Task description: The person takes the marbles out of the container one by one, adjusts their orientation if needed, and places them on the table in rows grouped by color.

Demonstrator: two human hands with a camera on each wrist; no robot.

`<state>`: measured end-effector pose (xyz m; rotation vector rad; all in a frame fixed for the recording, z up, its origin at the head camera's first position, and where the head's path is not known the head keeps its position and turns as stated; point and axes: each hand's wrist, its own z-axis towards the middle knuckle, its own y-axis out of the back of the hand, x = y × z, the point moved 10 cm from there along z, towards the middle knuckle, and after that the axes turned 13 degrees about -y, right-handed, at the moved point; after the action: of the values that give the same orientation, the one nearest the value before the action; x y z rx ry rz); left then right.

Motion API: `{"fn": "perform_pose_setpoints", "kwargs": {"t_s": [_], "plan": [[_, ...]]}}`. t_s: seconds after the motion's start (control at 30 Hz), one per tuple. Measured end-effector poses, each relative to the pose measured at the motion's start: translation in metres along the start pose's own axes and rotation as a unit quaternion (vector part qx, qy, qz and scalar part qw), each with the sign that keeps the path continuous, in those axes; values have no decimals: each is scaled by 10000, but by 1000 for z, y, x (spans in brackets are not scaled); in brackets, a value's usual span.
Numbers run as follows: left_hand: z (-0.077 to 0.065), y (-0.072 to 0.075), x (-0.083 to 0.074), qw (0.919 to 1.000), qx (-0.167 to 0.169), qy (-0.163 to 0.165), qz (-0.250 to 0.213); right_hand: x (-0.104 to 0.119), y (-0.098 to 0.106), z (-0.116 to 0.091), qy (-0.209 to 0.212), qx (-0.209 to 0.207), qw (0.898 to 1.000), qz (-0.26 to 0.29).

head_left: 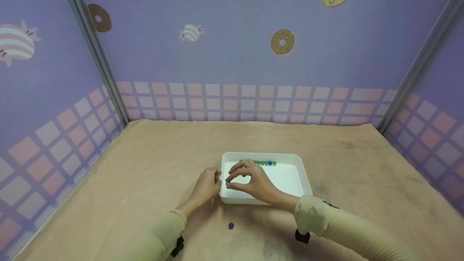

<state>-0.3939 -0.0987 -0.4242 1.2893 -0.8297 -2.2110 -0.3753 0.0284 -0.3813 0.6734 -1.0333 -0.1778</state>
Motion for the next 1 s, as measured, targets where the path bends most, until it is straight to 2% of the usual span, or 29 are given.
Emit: {"fn": "perform_pose_setpoints", "kwargs": {"t_s": [0.27,0.43,0.53,0.77,1.0], "plan": [[0,3,-4,9996,-120,-243,108,4,-3,-34,69,163,9998,124],[0,1,-4,9997,-30,-242,99,-4,-8,-51,-205,425,9985,273],[-1,0,-2,9999,4,-136,92,-11,-12,-59,-395,607,9967,366],[-2,-1,-1,10000,14,-52,23,-20,-19,-69,-672,937,9920,522],[-2,0,-2,9999,-43,-135,45,-25,-18,-74,-743,951,9904,673]]}}
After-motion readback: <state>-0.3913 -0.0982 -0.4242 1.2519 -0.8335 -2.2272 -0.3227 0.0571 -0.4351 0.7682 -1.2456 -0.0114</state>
